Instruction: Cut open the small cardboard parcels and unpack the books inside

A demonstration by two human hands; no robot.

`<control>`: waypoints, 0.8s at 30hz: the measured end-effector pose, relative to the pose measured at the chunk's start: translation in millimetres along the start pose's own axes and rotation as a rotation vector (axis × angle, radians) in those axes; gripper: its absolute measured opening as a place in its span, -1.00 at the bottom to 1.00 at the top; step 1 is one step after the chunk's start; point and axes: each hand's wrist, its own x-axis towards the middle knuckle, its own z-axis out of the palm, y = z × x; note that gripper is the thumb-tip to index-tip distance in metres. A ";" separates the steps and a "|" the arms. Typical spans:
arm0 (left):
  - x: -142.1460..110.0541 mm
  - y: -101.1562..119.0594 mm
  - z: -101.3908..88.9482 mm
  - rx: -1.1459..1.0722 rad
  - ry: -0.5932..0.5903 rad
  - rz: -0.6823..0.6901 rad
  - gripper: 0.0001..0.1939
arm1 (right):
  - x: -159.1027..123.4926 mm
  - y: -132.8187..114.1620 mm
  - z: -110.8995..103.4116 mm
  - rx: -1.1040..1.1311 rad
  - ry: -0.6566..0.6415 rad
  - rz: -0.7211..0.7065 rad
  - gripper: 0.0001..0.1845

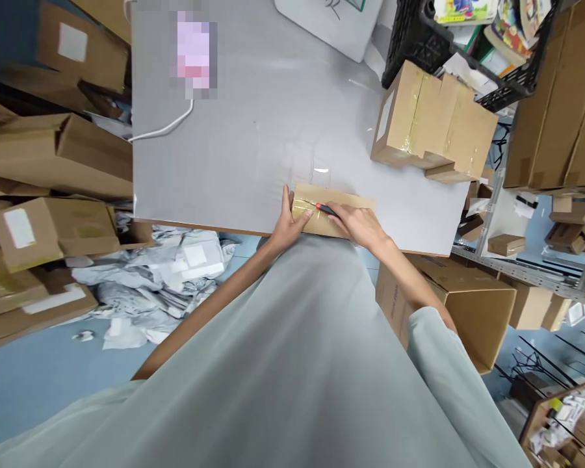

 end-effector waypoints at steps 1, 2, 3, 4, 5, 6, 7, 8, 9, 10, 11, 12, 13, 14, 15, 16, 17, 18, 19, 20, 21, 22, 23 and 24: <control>1.9 3.1 -4.2 0.025 -0.023 0.022 0.28 | 6.9 -6.7 -4.8 -0.045 -0.068 -0.020 -0.46; 4.9 6.3 -9.2 0.062 -0.047 0.049 0.27 | 13.6 -12.9 -8.9 -0.089 -0.125 -0.034 -0.45; 8.9 9.3 -14.6 0.106 -0.072 0.075 0.25 | 19.7 -18.4 -12.6 -0.132 -0.171 -0.040 -0.44; 13.6 11.7 -19.9 0.145 -0.097 0.097 0.23 | 25.2 -23.1 -15.9 -0.172 -0.207 -0.041 -0.43; 18.7 13.6 -24.6 0.170 -0.125 0.111 0.20 | 30.0 -27.0 -18.9 -0.209 -0.234 -0.036 -0.43; 23.8 14.8 -28.2 0.178 -0.153 0.118 0.17 | 34.0 -30.0 -21.6 -0.242 -0.256 -0.029 -0.42; 28.5 15.6 -30.8 0.172 -0.181 0.120 0.14 | 37.2 -32.4 -24.1 -0.269 -0.275 -0.022 -0.42; 32.5 16.0 -32.3 0.159 -0.203 0.122 0.13 | 39.6 -34.1 -26.5 -0.290 -0.290 -0.015 -0.42; 35.6 16.4 -32.9 0.146 -0.219 0.124 0.12 | 41.4 -35.4 -28.7 -0.305 -0.301 -0.009 -0.43; 37.8 16.8 -33.0 0.136 -0.228 0.127 0.12 | 42.6 -36.5 -30.8 -0.313 -0.309 -0.006 -0.43; 39.1 17.3 -32.8 0.128 -0.232 0.129 0.11 | 43.4 -37.4 -32.8 -0.317 -0.315 -0.004 -0.44; 39.7 17.9 -32.6 0.122 -0.235 0.129 0.10 | 43.9 -38.2 -34.6 -0.319 -0.321 -0.001 -0.44; 39.8 18.7 -32.5 0.114 -0.236 0.125 0.09 | 44.2 -39.0 -36.2 -0.319 -0.328 0.001 -0.44; 39.6 19.4 -32.6 0.103 -0.238 0.118 0.09 | 44.4 -39.8 -37.7 -0.321 -0.333 0.006 -0.44; 39.4 20.0 -32.8 0.092 -0.241 0.110 0.08 | 44.6 -40.5 -39.0 -0.324 -0.340 0.011 -0.44; 39.3 20.4 -33.1 0.082 -0.243 0.103 0.08 | 44.9 -41.1 -40.0 -0.327 -0.348 0.015 -0.44; 39.3 20.7 -33.5 0.074 -0.245 0.098 0.08 | 45.2 -41.5 -40.9 -0.332 -0.356 0.020 -0.45; 39.6 20.7 -33.8 0.069 -0.244 0.095 0.07 | 45.7 -41.8 -41.5 -0.337 -0.364 0.023 -0.45; 39.9 20.6 -34.0 0.066 -0.243 0.094 0.06 | 46.2 -42.0 -41.9 -0.341 -0.372 0.025 -0.45; 40.4 20.3 -34.1 0.066 -0.242 0.094 0.05 | 46.9 -42.1 -42.2 -0.345 -0.380 0.027 -0.45; 40.9 20.1 -34.2 0.066 -0.241 0.093 0.05 | 47.6 -42.2 -42.4 -0.350 -0.386 0.027 -0.45; 41.4 19.9 -34.3 0.065 -0.241 0.093 0.05 | 48.3 -42.4 -42.5 -0.358 -0.390 0.027 -0.45; 41.8 19.9 -34.5 0.064 -0.243 0.091 0.05 | 49.1 -42.7 -42.6 -0.365 -0.393 0.025 -0.45; 42.2 20.0 -34.8 0.063 -0.247 0.090 0.06 | 49.8 -43.1 -42.7 -0.373 -0.396 0.023 -0.45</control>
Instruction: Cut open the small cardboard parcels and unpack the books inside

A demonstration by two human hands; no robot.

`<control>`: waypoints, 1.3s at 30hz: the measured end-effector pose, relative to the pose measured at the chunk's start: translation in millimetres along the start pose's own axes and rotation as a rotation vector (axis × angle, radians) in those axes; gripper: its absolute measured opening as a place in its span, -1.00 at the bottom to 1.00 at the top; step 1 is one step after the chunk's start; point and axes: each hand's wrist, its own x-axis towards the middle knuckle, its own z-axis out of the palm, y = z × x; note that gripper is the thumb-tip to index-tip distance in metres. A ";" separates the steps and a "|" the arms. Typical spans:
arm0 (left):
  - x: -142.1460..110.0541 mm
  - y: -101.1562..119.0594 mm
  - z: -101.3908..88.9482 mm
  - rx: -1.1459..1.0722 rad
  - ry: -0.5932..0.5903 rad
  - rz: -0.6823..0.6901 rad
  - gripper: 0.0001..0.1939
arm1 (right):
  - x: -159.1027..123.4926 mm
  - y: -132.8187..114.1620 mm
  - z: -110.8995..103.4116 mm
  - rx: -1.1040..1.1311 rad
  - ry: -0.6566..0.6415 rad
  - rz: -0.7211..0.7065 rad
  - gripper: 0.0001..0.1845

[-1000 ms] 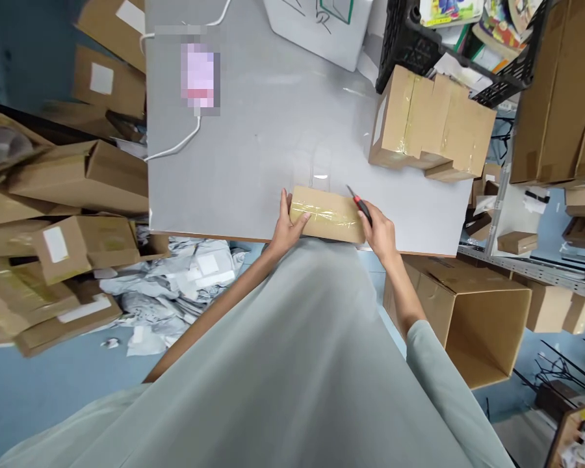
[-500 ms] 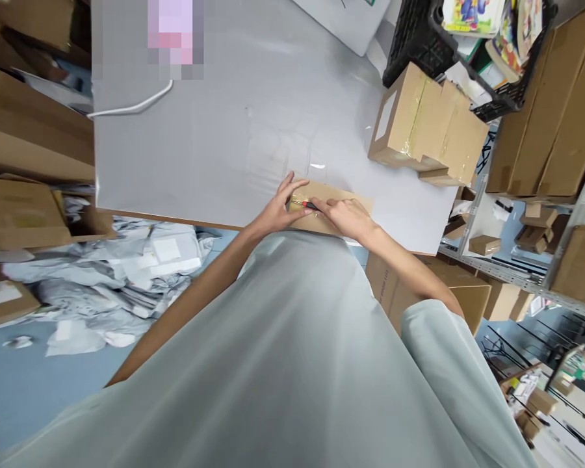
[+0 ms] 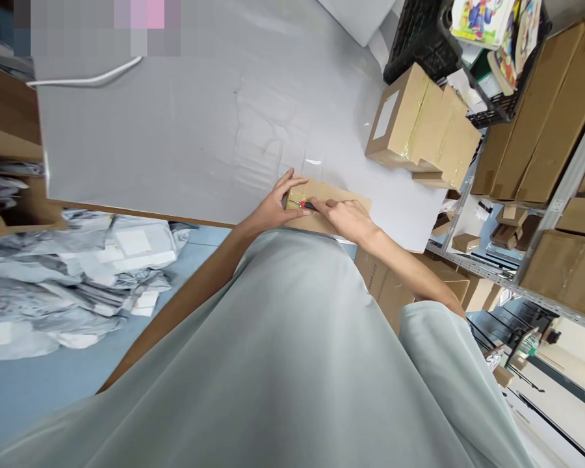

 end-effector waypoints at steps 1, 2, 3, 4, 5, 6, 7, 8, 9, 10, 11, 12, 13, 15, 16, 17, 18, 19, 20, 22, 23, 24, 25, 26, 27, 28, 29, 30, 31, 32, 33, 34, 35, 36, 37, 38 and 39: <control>0.2 0.2 -0.6 -0.002 -0.006 -0.001 0.08 | 0.5 -0.4 -0.5 -0.008 -0.004 -0.001 -0.44; 0.2 0.7 -1.3 -0.003 -0.014 -0.002 0.10 | 1.0 -1.0 -1.1 -0.015 -0.008 -0.002 -0.44; 0.1 1.3 -2.1 -0.002 -0.022 -0.001 0.12 | 1.3 -1.6 -1.6 -0.019 -0.013 -0.004 -0.43; -0.1 2.0 -2.9 0.001 -0.030 -0.001 0.14 | 1.5 -2.3 -2.2 -0.020 -0.017 -0.005 -0.43; -0.5 2.9 -3.7 0.007 -0.035 0.000 0.15 | 1.6 -3.1 -2.7 -0.020 -0.019 -0.006 -0.44; -1.0 3.7 -4.4 0.013 -0.038 0.000 0.16 | 1.6 -3.9 -3.4 -0.019 -0.018 -0.006 -0.44; -1.5 4.4 -5.0 0.019 -0.040 0.000 0.16 | 1.4 -5.0 -4.1 -0.016 -0.016 -0.006 -0.44; -2.0 5.0 -5.4 0.025 -0.042 -0.001 0.16 | 1.2 -6.2 -5.1 -0.014 -0.015 -0.006 -0.45; -2.5 5.4 -5.8 0.029 -0.044 -0.001 0.16 | 1.0 -7.6 -6.4 -0.013 -0.015 -0.005 -0.46; -2.8 5.5 -6.0 0.032 -0.046 -0.002 0.16 | 0.8 -9.3 -7.9 -0.011 -0.015 -0.005 -0.47; -2.9 5.6 -6.3 0.035 -0.051 -0.002 0.17 | 0.7 -11.2 -9.6 -0.011 -0.016 -0.008 -0.48; -2.9 5.5 -6.6 0.038 -0.057 -0.002 0.17 | 0.9 -13.2 -11.5 -0.012 -0.019 -0.009 -0.49; -2.8 5.4 -6.9 0.041 -0.061 -0.003 0.18 | 1.2 -15.3 -13.4 -0.015 -0.023 -0.009 -0.50; -2.4 5.6 -7.6 0.048 -0.067 -0.006 0.20 | 2.5 -19.1 -16.3 -0.027 -0.031 -0.008 -0.52; -2.3 6.1 -8.0 0.051 -0.068 -0.009 0.20 | 3.3 -20.7 -17.2 -0.032 -0.031 -0.008 -0.52; -2.3 6.7 -8.2 0.056 -0.067 -0.011 0.20 | 4.0 -21.9 -17.6 -0.033 -0.028 -0.011 -0.52; -2.5 7.4 -8.4 0.062 -0.065 -0.014 0.20 | 4.6 -22.7 -17.4 -0.030 -0.020 -0.014 -0.52; -2.8 8.2 -8.4 0.070 -0.061 -0.018 0.19 | 4.9 -23.2 -16.8 -0.024 -0.009 -0.019 -0.52; -3.2 8.9 -8.3 0.080 -0.056 -0.022 0.19 | 4.8 -23.3 -15.8 -0.015 0.001 -0.022 -0.53; -4.1 9.7 -7.4 0.098 -0.043 -0.030 0.18 | 3.7 -22.6 -13.0 0.003 0.012 -0.015 -0.55; -4.5 9.8 -6.6 0.105 -0.037 -0.031 0.19 | 2.6 -21.9 -11.3 0.012 0.012 -0.006 -0.56; -4.9 9.7 -5.5 0.109 -0.033 -0.030 0.19 | 1.2 -20.8 -9.2 0.019 0.009 0.003 -0.57; -5.1 9.5 -4.0 0.113 -0.032 -0.028 0.20 | -0.5 -19.5 -6.8 0.025 0.005 0.011 -0.56; -5.3 9.4 -2.2 0.118 -0.036 -0.027 0.21 | -2.5 -17.7 -4.1 0.029 0.005 0.017 -0.55; -5.5 9.3 0.0 0.124 -0.045 -0.028 0.22 | -4.9 -15.6 -1.0 0.032 0.006 0.021 -0.54; -5.7 9.2 2.3 0.128 -0.055 -0.032 0.22 | -7.8 -12.8 2.4 0.032 0.010 0.025 -0.52; -5.9 9.2 4.7 0.130 -0.065 -0.037 0.22 | -11.4 -9.2 6.1 0.032 0.015 0.031 -0.52; -6.1 9.2 6.9 0.131 -0.073 -0.042 0.22 | -16.0 -4.5 10.2 0.033 0.018 0.040 -0.52; -6.4 9.1 8.7 0.129 -0.075 -0.047 0.21 | -21.7 1.4 14.4 0.032 0.018 0.061 -0.53; -6.7 8.9 10.1 0.127 -0.073 -0.051 0.21 | -28.5 8.6 19.0 0.029 0.008 0.090 -0.54; -6.9 8.4 11.2 0.125 -0.068 -0.054 0.20 | -36.4 17.1 24.0 0.024 -0.007 0.126 -0.55; -6.9 7.7 12.1 0.126 -0.062 -0.057 0.20 | -45.2 26.4 29.3 0.018 -0.021 0.163 -0.54; -6.7 6.8 13.2 0.128 -0.060 -0.058 0.20 | -54.7 36.2 35.2 0.011 -0.035 0.199 -0.53; -6.2 5.8 14.6 0.132 -0.059 -0.059 0.20 | -64.5 46.0 41.4 0.005 -0.044 0.231 -0.50; -5.6 4.8 16.5 0.136 -0.062 -0.060 0.20 | -74.2 55.4 48.0 0.004 -0.046 0.256 -0.47; -4.7 3.8 19.2 0.142 -0.067 -0.059 0.20 | -83.5 64.1 54.8 0.010 -0.041 0.275 -0.46; -3.8 2.9 22.4 0.147 -0.076 -0.060 0.20 | -92.2 71.9 61.7 0.021 -0.031 0.296 -0.46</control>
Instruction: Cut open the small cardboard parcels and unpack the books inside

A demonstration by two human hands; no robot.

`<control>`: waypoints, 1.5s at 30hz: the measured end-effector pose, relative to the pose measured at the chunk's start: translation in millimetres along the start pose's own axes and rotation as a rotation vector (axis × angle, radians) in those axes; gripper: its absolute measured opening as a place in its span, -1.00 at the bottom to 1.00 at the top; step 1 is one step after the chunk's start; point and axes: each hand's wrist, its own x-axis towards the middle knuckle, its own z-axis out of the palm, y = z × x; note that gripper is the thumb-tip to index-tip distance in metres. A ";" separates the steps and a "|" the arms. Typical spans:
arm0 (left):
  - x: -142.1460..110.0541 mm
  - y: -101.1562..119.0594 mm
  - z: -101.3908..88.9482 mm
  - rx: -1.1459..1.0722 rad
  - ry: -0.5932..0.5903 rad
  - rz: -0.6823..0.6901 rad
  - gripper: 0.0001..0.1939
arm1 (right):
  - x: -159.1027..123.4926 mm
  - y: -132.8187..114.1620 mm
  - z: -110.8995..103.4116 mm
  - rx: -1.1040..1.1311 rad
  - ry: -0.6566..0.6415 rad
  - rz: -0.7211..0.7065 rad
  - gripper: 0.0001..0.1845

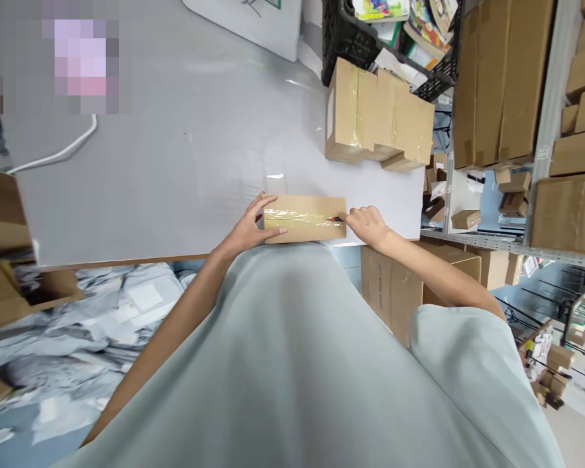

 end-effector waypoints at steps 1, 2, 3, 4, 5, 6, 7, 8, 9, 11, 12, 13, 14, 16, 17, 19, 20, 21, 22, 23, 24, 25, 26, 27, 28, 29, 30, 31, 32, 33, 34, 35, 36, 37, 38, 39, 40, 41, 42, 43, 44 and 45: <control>1.3 -0.2 3.5 0.002 -0.008 0.001 0.21 | -5.3 8.9 6.8 0.016 0.008 0.021 -0.48; 2.5 -0.3 7.1 0.001 -0.014 0.002 0.21 | -10.0 16.7 13.2 0.032 0.014 0.043 -0.51; 3.7 -0.4 10.3 -0.002 -0.016 0.004 0.21 | -14.1 23.4 19.2 0.047 0.019 0.070 -0.54; 4.8 -0.4 13.0 -0.007 -0.016 0.006 0.21 | -17.3 28.9 24.6 0.056 0.022 0.098 -0.56; 5.7 -0.5 14.9 -0.010 -0.015 0.009 0.22 | -19.7 33.3 29.4 0.058 0.021 0.124 -0.58; 6.5 -0.5 16.1 -0.012 -0.013 0.013 0.22 | -21.2 36.8 33.6 0.055 0.020 0.146 -0.59; 7.1 -0.3 16.7 -0.010 -0.013 0.015 0.22 | -21.8 39.4 37.0 0.049 0.019 0.158 -0.58; 7.5 0.1 16.7 -0.005 -0.014 0.013 0.22 | -21.7 41.8 40.0 0.044 0.017 0.163 -0.58; 7.6 0.8 16.5 0.001 -0.016 0.008 0.21 | -21.4 44.5 42.5 0.042 0.017 0.162 -0.57; 6.8 3.1 15.6 0.019 -0.021 -0.007 0.19 | -21.8 53.4 47.1 0.038 0.019 0.167 -0.56; 6.1 4.6 15.1 0.028 -0.024 -0.016 0.18 | -23.6 60.6 49.9 0.028 0.021 0.197 -0.56; 5.0 6.4 14.5 0.038 -0.027 -0.024 0.17 | -27.0 69.8 53.4 0.016 0.026 0.244 -0.56; 3.9 8.6 13.6 0.052 -0.029 -0.029 0.16 | -32.1 80.4 58.0 0.012 0.037 0.304 -0.56; 2.0 14.3 11.1 0.106 -0.028 -0.035 0.12 | -46.3 102.1 70.5 0.052 0.084 0.431 -0.56; 1.7 18.4 9.4 0.152 -0.022 -0.038 0.09 | -54.1 110.7 78.3 0.108 0.130 0.480 -0.56; 3.1 29.8 7.0 0.288 0.000 -0.043 0.03 | -67.1 118.2 96.7 0.271 0.253 0.521 -0.55; 5.1 37.2 7.4 0.370 0.011 -0.037 0.02 | -70.6 116.3 106.7 0.371 0.322 0.522 -0.55; 8.1 45.7 9.8 0.454 0.010 -0.017 0.02 | -71.6 110.8 117.0 0.483 0.393 0.511 -0.55; 12.0 54.9 14.9 0.535 -0.008 0.021 0.05 | -70.0 102.3 127.4 0.602 0.463 0.498 -0.55; 16.6 64.5 23.0 0.606 -0.047 0.073 0.11 | -66.0 91.5 137.6 0.727 0.531 0.493 -0.54; 21.7 74.0 34.3 0.664 -0.109 0.135 0.19 | -60.2 79.4 147.5 0.851 0.594 0.494 -0.52; 27.0 83.0 48.5 0.710 -0.183 0.196 0.29 | -53.3 66.8 156.8 0.974 0.656 0.506 -0.50; 32.3 91.1 64.7 0.749 -0.262 0.246 0.37 | -46.0 54.3 165.4 1.092 0.715 0.520 -0.46; 37.5 98.3 82.0 0.787 -0.331 0.281 0.43 | -39.2 42.5 172.9 1.204 0.771 0.530 -0.41; 42.2 104.4 99.0 0.822 -0.377 0.299 0.47 | -33.3 31.7 179.3 1.305 0.825 0.540 -0.37; 46.4 109.5 114.3 0.854 -0.406 0.310 0.47 | -28.8 22.0 184.4 1.393 0.874 0.547 -0.33; 49.9 113.7 126.7 0.878 -0.403 0.314 0.45 | -25.9 13.4 188.1 1.469 0.915 0.553 -0.30; 52.5 117.3 135.3 0.893 -0.385 0.323 0.42 | -24.7 5.9 190.4 1.529 0.948 0.563 -0.28; 54.3 120.4 139.5 0.898 -0.359 0.335 0.39 | -24.8 -0.9 191.3 1.575 0.971 0.575 -0.28; 54.9 123.2 139.2 0.890 -0.326 0.354 0.36 | -26.1 -7.0 190.9 1.608 0.988 0.587 -0.29; 54.4 125.6 134.7 0.870 -0.288 0.380 0.34 | -28.0 -12.6 189.3 1.631 1.003 0.597 -0.31; 52.7 127.5 126.5 0.837 -0.244 0.408 0.33 | -30.1 -18.0 186.4 1.648 1.019 0.606 -0.34; 49.8 128.8 115.4 0.795 -0.195 0.436 0.33 | -32.2 -23.1 182.5 1.661 1.036 0.610 -0.37; 45.8 129.2 102.2 0.747 -0.142 0.459 0.35 | -33.8 -28.0 177.5 1.673 1.056 0.609 -0.39; 40.9 128.4 87.9 0.698 -0.088 0.473 0.37 | -34.9 -32.6 171.6 1.685 1.072 0.599 -0.41; 35.2 126.1 73.1 0.652 -0.040 0.476 0.40 | -35.1 -36.9 165.0 1.697 1.082 0.581 -0.42; 29.1 122.1 58.5 0.611 -0.002 0.464 0.44 | -34.4 -40.9 157.8 1.707 1.088 0.555 -0.43; 22.6 116.4 44.6 0.576 0.027 0.440 0.49 | -32.9 -44.5 150.3 1.713 1.088 0.520 -0.44; 16.0 109.1 31.8 0.546 0.051 0.404 0.54 | -30.3 -47.8 142.8 1.716 1.083 0.476 -0.45; 9.4 100.7 20.4 0.520 0.070 0.360 0.60 | -26.8 -51.0 135.4 1.715 1.072 0.425 -0.46; 2.7 91.5 10.5 0.495 0.085 0.312 0.64 | -22.4 -54.2 128.6 1.713 1.055 0.371 -0.46; -3.8 82.4 2.2 0.470 0.096 0.267 0.68 | -17.4 -57.5 122.5 1.709 1.032 0.318 -0.45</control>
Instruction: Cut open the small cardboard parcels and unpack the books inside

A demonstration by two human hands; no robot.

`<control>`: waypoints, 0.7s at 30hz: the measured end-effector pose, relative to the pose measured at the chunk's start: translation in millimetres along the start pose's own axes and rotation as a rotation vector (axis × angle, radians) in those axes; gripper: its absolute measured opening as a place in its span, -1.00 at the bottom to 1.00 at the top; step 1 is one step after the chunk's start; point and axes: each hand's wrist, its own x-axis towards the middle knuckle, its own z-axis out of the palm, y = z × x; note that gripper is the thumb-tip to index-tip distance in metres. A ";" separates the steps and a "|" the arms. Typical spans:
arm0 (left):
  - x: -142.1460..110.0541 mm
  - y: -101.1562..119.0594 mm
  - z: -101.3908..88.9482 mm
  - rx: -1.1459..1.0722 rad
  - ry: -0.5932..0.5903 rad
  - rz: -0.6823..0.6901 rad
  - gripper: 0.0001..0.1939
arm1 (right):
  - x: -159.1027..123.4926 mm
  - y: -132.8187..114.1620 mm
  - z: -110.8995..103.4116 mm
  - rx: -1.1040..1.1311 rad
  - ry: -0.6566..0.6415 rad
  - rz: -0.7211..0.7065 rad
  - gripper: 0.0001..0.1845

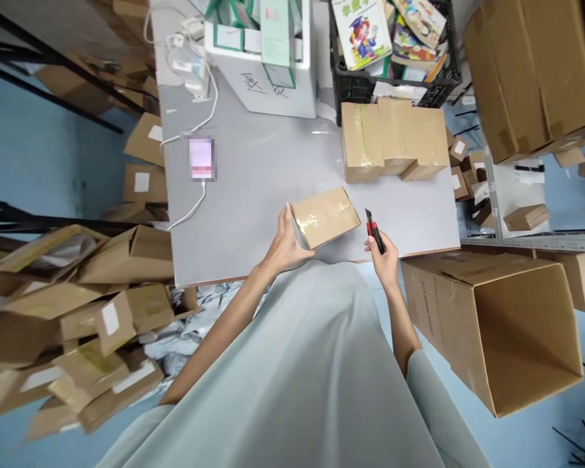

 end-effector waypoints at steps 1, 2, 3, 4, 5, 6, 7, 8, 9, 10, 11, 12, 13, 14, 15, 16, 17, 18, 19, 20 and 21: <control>-8.3 -8.9 -3.2 -0.023 0.000 -0.043 0.72 | 1.8 -1.9 8.0 0.002 -0.052 -0.008 -0.43; -16.0 -16.0 -5.7 -0.049 -0.002 -0.080 0.75 | 3.2 -3.1 16.0 0.002 -0.107 -0.009 -0.40; -22.8 -21.2 -7.8 -0.077 -0.008 -0.111 0.78 | 3.9 -3.9 23.7 0.000 -0.163 -0.005 -0.37; -28.2 -24.4 -9.8 -0.109 -0.012 -0.140 0.81 | 3.8 -4.6 31.1 -0.009 -0.216 0.002 -0.34; -31.9 -25.7 -12.0 -0.146 -0.013 -0.168 0.82 | 3.1 -5.5 37.9 -0.024 -0.267 0.008 -0.32; -33.7 -25.4 -14.8 -0.190 -0.008 -0.196 0.80 | 1.9 -6.7 44.0 -0.046 -0.315 0.012 -0.31; -33.4 -24.1 -18.2 -0.241 0.002 -0.225 0.74 | 0.3 -8.5 49.4 -0.071 -0.355 0.015 -0.30; -31.2 -22.0 -22.2 -0.294 0.018 -0.253 0.61 | -1.5 -10.7 54.0 -0.097 -0.386 0.015 -0.31; -27.4 -19.8 -26.7 -0.343 0.039 -0.280 0.43 | -3.4 -13.3 57.9 -0.124 -0.407 0.014 -0.31; -22.3 -17.8 -31.5 -0.381 0.066 -0.306 0.21 | -5.2 -16.1 61.2 -0.150 -0.422 0.014 -0.32; -16.5 -16.1 -36.3 -0.404 0.096 -0.329 0.00 | -7.0 -19.0 63.8 -0.175 -0.431 0.015 -0.32; -10.6 -15.0 -40.8 -0.411 0.128 -0.351 -0.18 | -8.9 -21.8 66.0 -0.201 -0.437 0.017 -0.32; -5.1 -14.6 -44.7 -0.408 0.156 -0.372 -0.32 | -10.9 -24.6 67.8 -0.227 -0.443 0.022 -0.33; -0.6 -14.8 -48.0 -0.402 0.179 -0.394 -0.41 | -13.2 -27.5 69.3 -0.252 -0.454 0.027 -0.33; 2.9 -15.5 -50.6 -0.403 0.193 -0.416 -0.47 | -15.9 -30.4 70.8 -0.275 -0.466 0.031 -0.35; 5.2 -16.6 -52.6 -0.415 0.198 -0.436 -0.50 | -18.8 -33.5 72.1 -0.295 -0.481 0.032 -0.36; 6.3 -17.9 -54.0 -0.436 0.197 -0.454 -0.51 | -22.0 -36.9 73.6 -0.315 -0.499 0.029 -0.38; 6.6 -19.2 -54.9 -0.463 0.194 -0.467 -0.51 | -25.3 -40.7 75.1 -0.334 -0.518 0.024 -0.40; 6.2 -20.4 -55.6 -0.490 0.192 -0.475 -0.50 | -28.4 -44.7 76.9 -0.354 -0.538 0.018 -0.40; 5.6 -21.3 -56.0 -0.512 0.192 -0.480 -0.48 | -31.2 -48.9 78.8 -0.375 -0.556 0.011 -0.40; 5.0 -21.9 -56.4 -0.529 0.192 -0.482 -0.47 | -33.5 -53.1 81.0 -0.399 -0.571 0.004 -0.39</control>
